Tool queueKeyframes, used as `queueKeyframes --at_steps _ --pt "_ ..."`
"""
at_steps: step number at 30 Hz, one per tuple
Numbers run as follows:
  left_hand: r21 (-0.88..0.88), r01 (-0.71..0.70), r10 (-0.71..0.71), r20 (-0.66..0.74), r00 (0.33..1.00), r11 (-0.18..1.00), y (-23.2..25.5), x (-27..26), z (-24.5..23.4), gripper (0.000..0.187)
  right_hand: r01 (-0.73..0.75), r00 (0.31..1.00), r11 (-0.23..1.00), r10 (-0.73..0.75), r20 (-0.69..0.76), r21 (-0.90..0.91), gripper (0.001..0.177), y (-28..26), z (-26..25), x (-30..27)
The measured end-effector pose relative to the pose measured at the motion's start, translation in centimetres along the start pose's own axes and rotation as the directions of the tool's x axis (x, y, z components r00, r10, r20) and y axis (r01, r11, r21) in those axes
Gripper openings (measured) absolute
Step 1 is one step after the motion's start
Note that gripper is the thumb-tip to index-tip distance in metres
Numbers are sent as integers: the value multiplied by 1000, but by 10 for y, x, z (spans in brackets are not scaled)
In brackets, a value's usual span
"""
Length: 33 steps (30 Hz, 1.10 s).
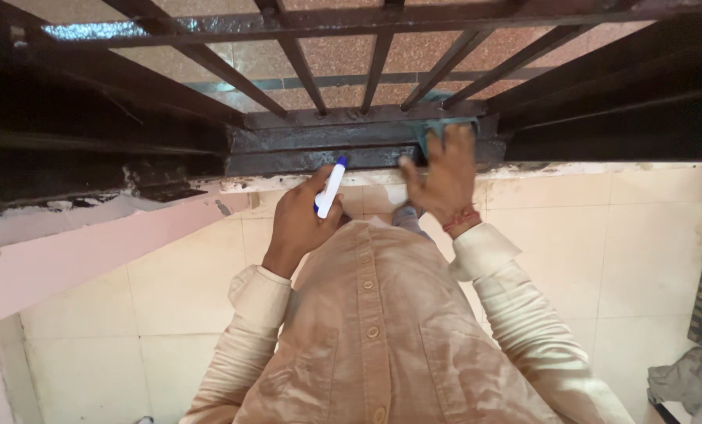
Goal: The person cleans a metal gate by spraying liquid from a bottle onto the bars and wiping the metal surfaces with a blue cloth.
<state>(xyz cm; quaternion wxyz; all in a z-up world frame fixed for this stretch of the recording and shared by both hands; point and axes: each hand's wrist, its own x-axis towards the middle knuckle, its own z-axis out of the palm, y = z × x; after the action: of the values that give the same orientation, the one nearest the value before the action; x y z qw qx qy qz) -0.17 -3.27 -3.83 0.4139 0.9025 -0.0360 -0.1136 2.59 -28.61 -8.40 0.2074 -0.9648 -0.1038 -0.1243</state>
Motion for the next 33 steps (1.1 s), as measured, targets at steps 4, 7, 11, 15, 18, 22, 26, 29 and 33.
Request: queueKeyframes --at_steps 4,7,11,15,18,22,26,29,33 --pt "-31 -45 44 -16 999 999 0 1 4 49 107 975 952 -157 158 286 55 -5 -2 2" --pt "-13 2 -2 1 1000 1000 1 1 6 48 51 976 954 -110 186 296 48 1 -5 2" --pt "-56 39 -38 9 999 998 0 0 4 50 -74 995 997 73 71 16 57 -3 -8 3" --pt "-19 69 -68 32 997 997 -1 0 6 49 38 997 995 -44 66 90 62 -3 -7 -2" --pt "-52 17 -17 12 1000 999 -2 1 8 50 98 987 973 -122 103 209 52 6 -9 -6" --pt "-52 5 -6 -16 1000 999 -4 4 7 46 -91 994 996 89 69 22 54 12 -16 -4" --pt "-40 26 -27 -19 999 999 -7 5 9 46 -91 996 995 90 25 30 62 -11 -14 1" --pt "-41 27 -27 6 1000 999 -8 8 12 46 20 994 983 -39 99 183 67 -18 -16 3" --pt "-34 33 -33 5 999 999 -14 6 14 48 -1 985 977 -36 171 212 51 -8 -20 2"
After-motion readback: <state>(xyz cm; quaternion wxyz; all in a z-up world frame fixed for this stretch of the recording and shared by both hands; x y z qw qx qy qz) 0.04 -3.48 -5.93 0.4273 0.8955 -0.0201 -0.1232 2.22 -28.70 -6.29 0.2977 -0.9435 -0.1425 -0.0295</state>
